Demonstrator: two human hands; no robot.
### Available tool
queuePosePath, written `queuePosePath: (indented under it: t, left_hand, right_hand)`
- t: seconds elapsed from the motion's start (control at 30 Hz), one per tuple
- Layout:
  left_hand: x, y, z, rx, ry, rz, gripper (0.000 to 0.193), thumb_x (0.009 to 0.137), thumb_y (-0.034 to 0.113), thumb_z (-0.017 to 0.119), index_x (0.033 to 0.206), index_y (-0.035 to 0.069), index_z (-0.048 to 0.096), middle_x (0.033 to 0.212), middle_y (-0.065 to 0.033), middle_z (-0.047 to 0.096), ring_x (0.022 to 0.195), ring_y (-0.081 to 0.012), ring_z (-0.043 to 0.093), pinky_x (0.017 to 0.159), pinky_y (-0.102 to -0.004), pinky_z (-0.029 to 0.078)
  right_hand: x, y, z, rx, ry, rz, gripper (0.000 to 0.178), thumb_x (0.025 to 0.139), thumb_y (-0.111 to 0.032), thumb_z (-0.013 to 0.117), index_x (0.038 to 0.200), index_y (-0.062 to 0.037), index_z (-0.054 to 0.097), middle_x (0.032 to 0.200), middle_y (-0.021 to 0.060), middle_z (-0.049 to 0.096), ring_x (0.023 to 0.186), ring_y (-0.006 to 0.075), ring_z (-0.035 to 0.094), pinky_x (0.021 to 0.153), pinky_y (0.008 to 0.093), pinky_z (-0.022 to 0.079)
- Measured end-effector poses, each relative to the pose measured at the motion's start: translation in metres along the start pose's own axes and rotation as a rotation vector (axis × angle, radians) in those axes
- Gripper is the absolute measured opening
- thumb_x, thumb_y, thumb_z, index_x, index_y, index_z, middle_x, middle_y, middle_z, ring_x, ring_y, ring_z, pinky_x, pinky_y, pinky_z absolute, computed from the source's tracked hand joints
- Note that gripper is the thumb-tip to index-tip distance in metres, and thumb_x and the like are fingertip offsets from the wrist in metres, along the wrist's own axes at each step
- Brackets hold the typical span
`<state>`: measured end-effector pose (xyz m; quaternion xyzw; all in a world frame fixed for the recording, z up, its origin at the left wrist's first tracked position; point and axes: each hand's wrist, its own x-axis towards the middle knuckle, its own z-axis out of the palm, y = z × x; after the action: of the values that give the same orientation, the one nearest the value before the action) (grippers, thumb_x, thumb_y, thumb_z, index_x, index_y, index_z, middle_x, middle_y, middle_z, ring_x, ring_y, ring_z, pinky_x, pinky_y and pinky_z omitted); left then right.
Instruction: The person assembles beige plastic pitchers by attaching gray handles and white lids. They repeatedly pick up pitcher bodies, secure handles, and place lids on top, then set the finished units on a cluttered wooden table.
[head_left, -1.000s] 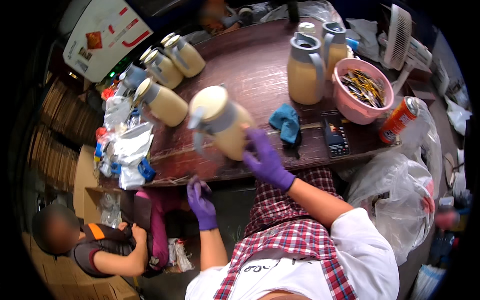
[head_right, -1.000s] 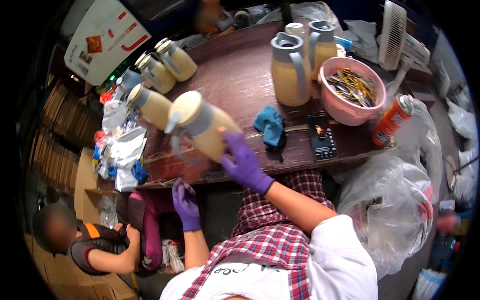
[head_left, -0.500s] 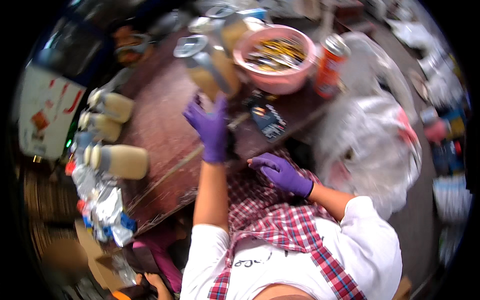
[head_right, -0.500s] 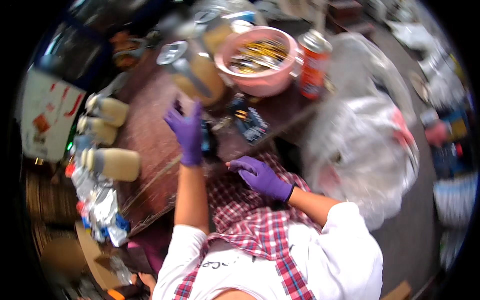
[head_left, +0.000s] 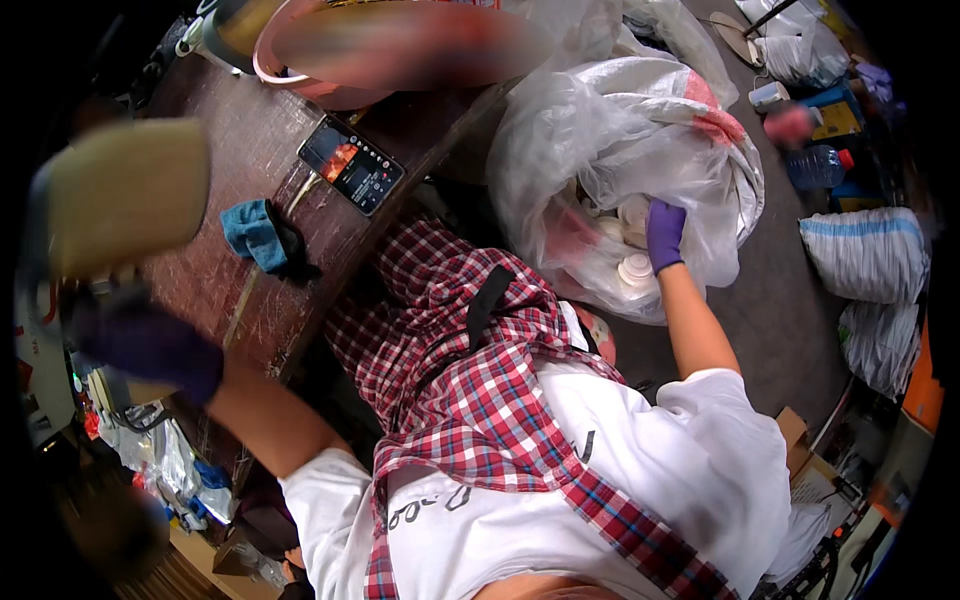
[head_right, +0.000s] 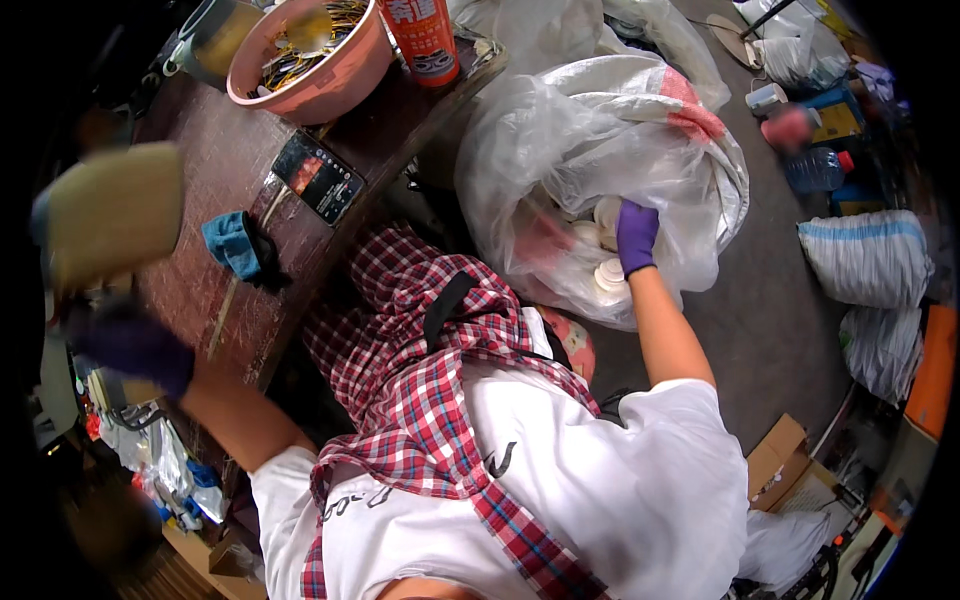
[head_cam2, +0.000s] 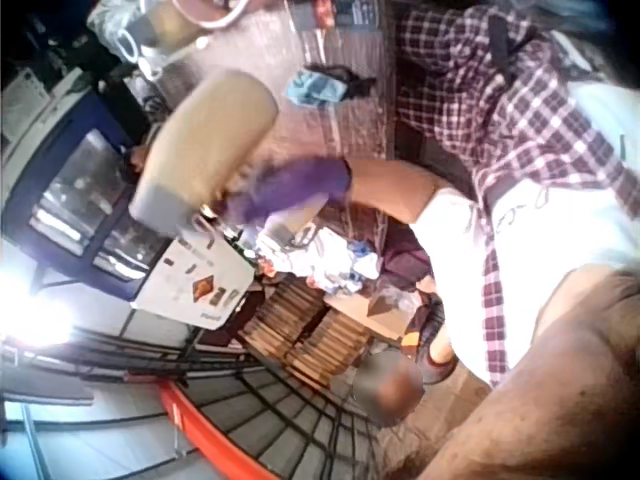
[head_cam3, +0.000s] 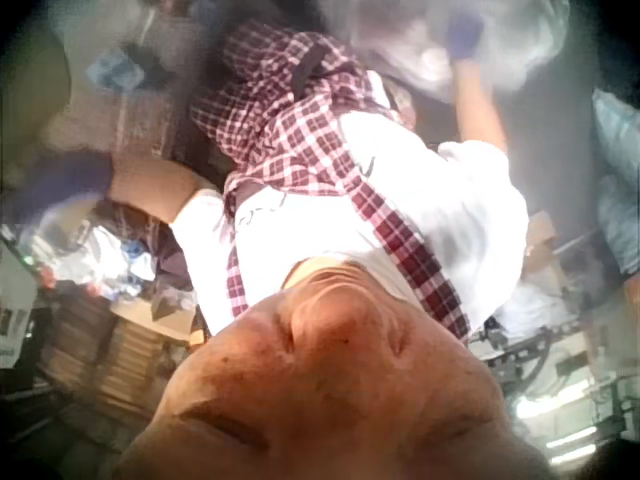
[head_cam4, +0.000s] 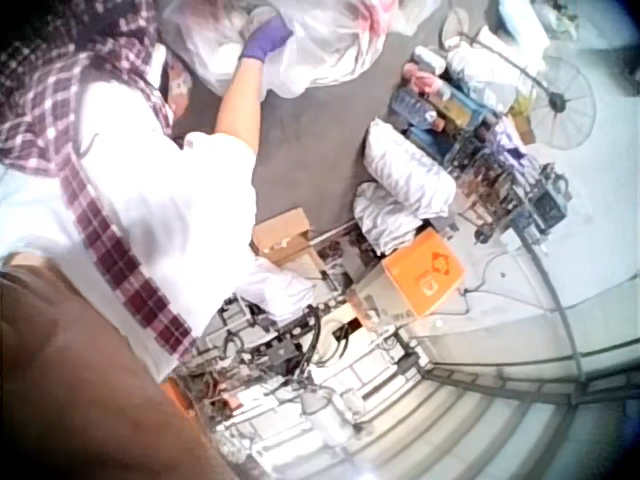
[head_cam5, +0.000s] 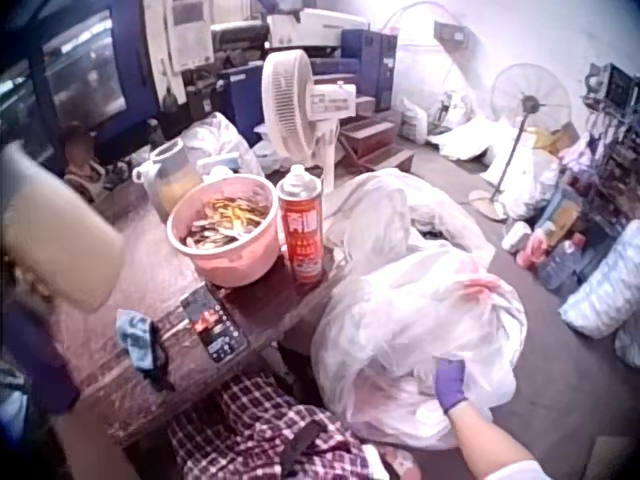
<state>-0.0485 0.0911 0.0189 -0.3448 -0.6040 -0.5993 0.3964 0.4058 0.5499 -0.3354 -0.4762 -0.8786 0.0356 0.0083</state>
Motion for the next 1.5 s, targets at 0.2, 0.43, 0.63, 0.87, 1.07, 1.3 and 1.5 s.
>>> queuePosePath:
  t: [0.2, 0.43, 0.63, 0.87, 1.07, 1.3, 1.5]
  left_hand:
    - [-0.051, 0.121, -0.096, 0.371, -0.080, -0.065, 0.044, 0.097, 0.018, 0.065, 0.134, -0.003, 0.053, 0.124, -0.0171, 0.062, 0.125, -0.0305, 0.058, 0.100, -0.0396, 0.052]
    - [-0.219, 0.133, -0.145, -0.156, -0.113, -0.865, 0.041, 0.094, 0.020, 0.069, 0.125, -0.003, 0.057, 0.128, -0.0196, 0.063, 0.126, -0.0302, 0.057, 0.111, -0.0455, 0.040]
    - [-0.252, 0.107, -0.129, -0.227, -0.077, -0.975, 0.049, 0.092, 0.036, 0.072, 0.121, -0.002, 0.064, 0.141, -0.0172, 0.056, 0.132, -0.0277, 0.052, 0.115, -0.0423, 0.034]
    - [-0.239, 0.094, -0.115, -0.402, -0.043, -0.992, 0.067, 0.089, 0.049, 0.074, 0.128, -0.004, 0.059, 0.131, -0.0183, 0.064, 0.126, -0.0277, 0.059, 0.112, -0.0410, 0.040]
    - [-0.195, 0.112, -0.108, -0.350, -0.244, -1.046, 0.058, 0.088, 0.042, 0.077, 0.122, -0.003, 0.063, 0.114, -0.0107, 0.071, 0.108, -0.0169, 0.064, 0.099, -0.0325, 0.047]
    - [-0.163, 0.115, -0.094, -0.450, -0.348, -1.118, 0.047, 0.092, 0.039, 0.072, 0.116, -0.001, 0.067, 0.114, -0.0072, 0.071, 0.106, -0.0140, 0.063, 0.097, -0.0308, 0.047]
    - [-0.149, 0.098, -0.089, -0.648, -0.444, -1.082, 0.047, 0.096, 0.042, 0.065, 0.114, -0.002, 0.069, 0.112, -0.0087, 0.071, 0.107, -0.0167, 0.064, 0.102, -0.0324, 0.045]
  right_hand:
    - [0.009, -0.037, -0.043, 0.014, -0.272, -0.243, 0.053, 0.077, -0.042, 0.065, 0.118, -0.0087, 0.066, 0.120, 0.0175, 0.065, 0.114, 0.0388, 0.060, 0.097, 0.0494, 0.047]
    - [-0.033, -0.030, -0.056, -0.240, -0.210, -0.354, 0.044, 0.080, -0.027, 0.064, 0.123, -0.0189, 0.066, 0.145, 0.0086, 0.052, 0.118, 0.0351, 0.057, 0.097, 0.0488, 0.048]
    - [-0.030, -0.067, -0.110, 0.153, -0.207, -0.537, 0.043, 0.085, -0.013, 0.065, 0.128, -0.0082, 0.063, 0.134, 0.0146, 0.060, 0.116, 0.0326, 0.060, 0.098, 0.0436, 0.049]
    - [-0.062, -0.286, -0.257, 1.643, -0.497, -0.740, 0.057, 0.103, -0.018, 0.053, 0.155, -0.0032, 0.034, 0.151, 0.0137, 0.046, 0.136, 0.0224, 0.047, 0.114, 0.0367, 0.036]
    - [-0.053, -0.373, -0.297, 1.289, -0.894, -1.224, 0.038, 0.101, -0.013, 0.045, 0.135, 0.0004, 0.055, 0.138, 0.0139, 0.057, 0.131, 0.0256, 0.051, 0.112, 0.0369, 0.036]
    - [-0.062, -0.380, -0.300, 1.069, -0.561, -1.531, 0.036, 0.095, -0.026, 0.052, 0.117, -0.0018, 0.067, 0.132, 0.0206, 0.061, 0.132, 0.0377, 0.051, 0.111, 0.0479, 0.036]
    - [-0.057, -0.386, -0.303, 1.000, -0.478, -1.967, 0.044, 0.098, -0.037, 0.044, 0.115, -0.0041, 0.069, 0.128, 0.0229, 0.064, 0.129, 0.0434, 0.053, 0.110, 0.0548, 0.036]
